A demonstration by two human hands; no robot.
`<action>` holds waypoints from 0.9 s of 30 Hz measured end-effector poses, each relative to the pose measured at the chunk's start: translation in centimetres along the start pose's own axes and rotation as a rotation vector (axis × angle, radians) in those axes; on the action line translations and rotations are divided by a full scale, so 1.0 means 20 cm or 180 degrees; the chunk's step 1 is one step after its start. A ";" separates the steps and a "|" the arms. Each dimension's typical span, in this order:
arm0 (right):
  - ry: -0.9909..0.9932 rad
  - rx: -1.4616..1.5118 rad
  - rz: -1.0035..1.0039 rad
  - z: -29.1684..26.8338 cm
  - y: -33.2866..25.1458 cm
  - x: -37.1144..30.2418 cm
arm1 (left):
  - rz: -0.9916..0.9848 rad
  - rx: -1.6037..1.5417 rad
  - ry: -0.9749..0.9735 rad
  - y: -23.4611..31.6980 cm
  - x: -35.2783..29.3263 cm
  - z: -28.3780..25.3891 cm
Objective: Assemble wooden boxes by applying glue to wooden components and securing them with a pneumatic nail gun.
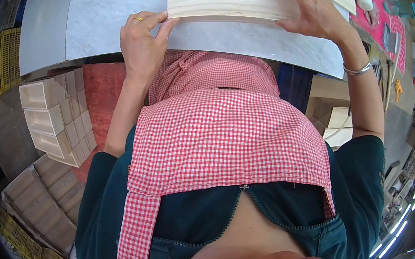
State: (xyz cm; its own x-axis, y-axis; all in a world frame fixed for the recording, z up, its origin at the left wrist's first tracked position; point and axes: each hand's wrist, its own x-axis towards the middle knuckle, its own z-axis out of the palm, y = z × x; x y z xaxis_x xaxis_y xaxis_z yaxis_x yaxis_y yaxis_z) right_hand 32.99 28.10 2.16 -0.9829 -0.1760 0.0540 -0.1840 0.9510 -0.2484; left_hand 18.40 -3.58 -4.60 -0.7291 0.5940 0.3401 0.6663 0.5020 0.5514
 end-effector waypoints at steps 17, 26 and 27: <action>0.0223 0.0051 0.0811 0.14 -0.01 -0.15 | -0.0184 -0.0085 -0.0072 0.00 0.01 -0.01; 0.1518 -0.0353 0.1321 0.28 -0.19 -0.13 | -0.0246 -0.0115 -0.0149 0.02 0.02 0.00; 0.1658 -0.0406 0.1379 0.29 -0.16 -0.20 | -0.0238 -0.0112 -0.0165 0.02 0.02 0.00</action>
State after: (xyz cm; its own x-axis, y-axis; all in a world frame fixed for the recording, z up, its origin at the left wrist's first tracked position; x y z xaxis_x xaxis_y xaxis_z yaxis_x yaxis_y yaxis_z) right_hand 37.39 24.22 -2.76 -0.8299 0.3415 0.4413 0.2583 0.9361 -0.2386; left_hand 18.29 -3.11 -4.21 -0.7669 0.5878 0.2577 0.6037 0.5243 0.6006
